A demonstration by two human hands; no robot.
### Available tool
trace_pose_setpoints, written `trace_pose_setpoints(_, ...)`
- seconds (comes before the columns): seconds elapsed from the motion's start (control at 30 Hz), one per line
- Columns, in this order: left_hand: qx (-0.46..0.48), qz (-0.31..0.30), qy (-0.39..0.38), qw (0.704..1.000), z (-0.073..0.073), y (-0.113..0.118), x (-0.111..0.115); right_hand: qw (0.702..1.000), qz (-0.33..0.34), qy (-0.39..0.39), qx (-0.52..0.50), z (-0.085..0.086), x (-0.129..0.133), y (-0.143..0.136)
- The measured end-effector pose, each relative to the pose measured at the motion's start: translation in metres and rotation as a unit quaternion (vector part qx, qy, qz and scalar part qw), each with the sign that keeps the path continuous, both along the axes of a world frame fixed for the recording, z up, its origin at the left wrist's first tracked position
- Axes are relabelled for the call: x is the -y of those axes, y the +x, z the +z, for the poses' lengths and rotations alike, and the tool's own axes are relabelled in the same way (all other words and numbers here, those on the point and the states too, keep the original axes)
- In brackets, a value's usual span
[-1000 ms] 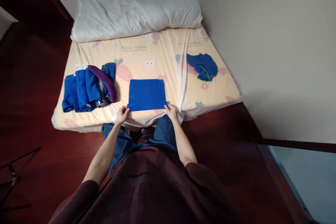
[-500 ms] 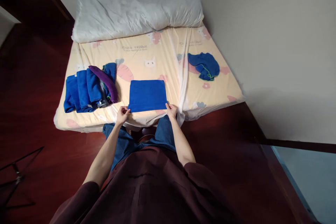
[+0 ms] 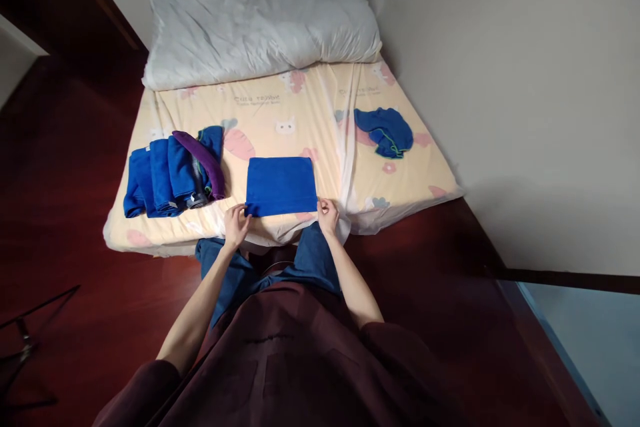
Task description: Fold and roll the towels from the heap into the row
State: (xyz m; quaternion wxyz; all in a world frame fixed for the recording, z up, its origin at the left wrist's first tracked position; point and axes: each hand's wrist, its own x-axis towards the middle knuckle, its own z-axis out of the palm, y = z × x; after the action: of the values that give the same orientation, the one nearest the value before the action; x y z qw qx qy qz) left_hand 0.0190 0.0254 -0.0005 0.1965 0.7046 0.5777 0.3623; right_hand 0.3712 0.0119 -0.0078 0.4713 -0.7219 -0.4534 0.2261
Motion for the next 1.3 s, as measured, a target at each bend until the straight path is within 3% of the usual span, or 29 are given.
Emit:
trace_pose_setpoints(0.07, -0.057, -0.111, -0.017, 0.992, 0.008, 0.007, 0.005, 0.994, 0.082, 0.026, 0.063, 0.006, 0.01, -0.001)
trace_pose_setpoints(0.13, -0.096, -0.172, -0.036, 0.98, 0.01, 0.015, 0.006, 0.975, 0.18, 0.038, 0.121, 0.009, 0.016, -0.004)
trace_pose_setpoints(0.2, -0.117, -0.177, -0.05, 0.976, 0.006, 0.022, 0.004, 0.954, 0.241, 0.027, 0.174, 0.01, 0.017, -0.009)
trace_pose_setpoints(0.27, -0.128, -0.157, -0.066, 0.977, 0.0, 0.027, 0.001, 0.939, 0.262, -0.001, 0.222, 0.009, 0.014, -0.015)
trace_pose_setpoints(0.47, -0.163, -0.13, -0.074, 0.975, -0.012, 0.028, -0.01, 0.913, 0.262, -0.074, 0.304, 0.002, -0.005, -0.025)
trace_pose_setpoints(0.77, -0.172, -0.141, -0.078, 0.972, -0.011, 0.019, -0.034, 0.921, 0.227, -0.09, 0.303, 0.001, -0.024, -0.028)
trace_pose_setpoints(0.93, -0.154, -0.153, -0.063, 0.974, -0.011, 0.008, -0.027, 0.923, 0.234, -0.083, 0.293, 0.007, -0.012, -0.021)
trace_pose_setpoints(1.13, -0.045, -0.133, -0.103, 0.985, -0.022, -0.006, 0.008, 0.937, 0.248, -0.048, 0.241, -0.004, 0.026, -0.003)
trace_pose_setpoints(1.3, 0.1, -0.039, -0.126, 0.986, -0.025, -0.019, 0.01, 0.976, 0.195, -0.029, 0.096, -0.013, 0.019, 0.012)
